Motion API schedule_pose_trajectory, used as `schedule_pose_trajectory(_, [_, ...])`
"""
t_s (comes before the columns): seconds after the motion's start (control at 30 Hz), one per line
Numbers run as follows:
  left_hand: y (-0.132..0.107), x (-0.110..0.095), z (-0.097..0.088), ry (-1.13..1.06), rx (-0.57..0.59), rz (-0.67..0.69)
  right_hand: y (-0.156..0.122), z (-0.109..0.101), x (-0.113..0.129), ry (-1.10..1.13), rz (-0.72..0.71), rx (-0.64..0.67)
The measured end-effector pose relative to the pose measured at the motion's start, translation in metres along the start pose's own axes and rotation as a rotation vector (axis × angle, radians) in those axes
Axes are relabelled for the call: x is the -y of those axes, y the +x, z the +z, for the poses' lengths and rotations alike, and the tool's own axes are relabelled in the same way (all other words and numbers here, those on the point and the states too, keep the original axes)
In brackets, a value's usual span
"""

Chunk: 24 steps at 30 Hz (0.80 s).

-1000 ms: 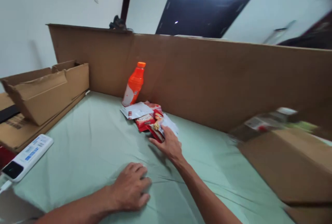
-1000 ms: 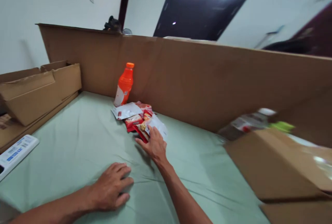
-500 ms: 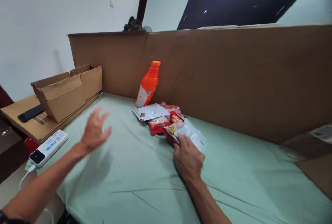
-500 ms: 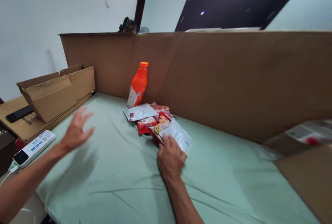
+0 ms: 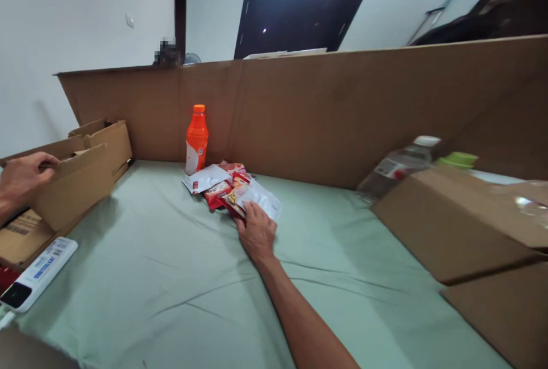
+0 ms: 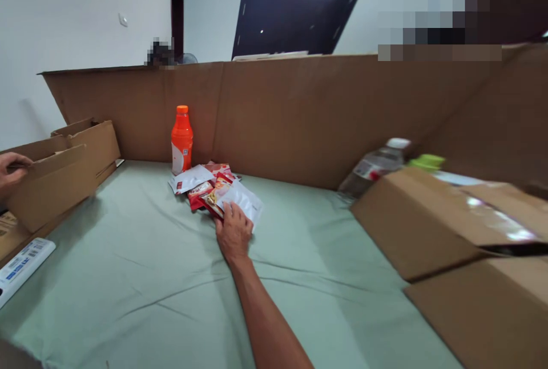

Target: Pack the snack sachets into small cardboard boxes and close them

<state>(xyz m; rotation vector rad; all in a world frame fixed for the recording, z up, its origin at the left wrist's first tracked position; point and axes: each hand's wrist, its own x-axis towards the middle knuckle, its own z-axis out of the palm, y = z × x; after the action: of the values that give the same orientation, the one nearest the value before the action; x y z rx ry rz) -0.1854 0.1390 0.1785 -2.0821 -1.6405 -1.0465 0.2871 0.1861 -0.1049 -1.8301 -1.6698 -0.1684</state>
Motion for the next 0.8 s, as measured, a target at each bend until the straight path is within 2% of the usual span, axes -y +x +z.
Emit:
schedule_pose_trajectory(0.13, [-0.035, -0.052, -0.009, 0.123, 0.126, 0.035, 0.001, 0.002, -0.001, 0.033, 0.007, 0.0])
schedule_pose_trajectory(0.2, [-0.055, -0.084, -0.009, 0.07, 0.192, 0.148, 0.001, 0.001, -0.002, 0.055, 0.012, -0.002])
schedule_pose_trajectory(0.3, [-0.083, -0.13, -0.002, -0.118, 0.267, 0.406, 0.0, -0.001, -0.003, 0.091, 0.005, -0.005])
schedule_pose_trajectory(0.37, [-0.098, -0.152, 0.004, -0.195, 0.308, 0.487, -0.001, -0.003, -0.006, 0.115, -0.006, -0.007])
schedule_pose_trajectory(0.5, [-0.115, -0.177, 0.012, -0.269, 0.326, 0.509, 0.002, -0.004, -0.012, 0.156, -0.017, -0.009])
schedule_pose_trajectory(0.8, [-0.14, -0.202, 0.025, -0.323, 0.264, 0.518, 0.004, -0.007, -0.022, 0.166, 0.069, -0.019])
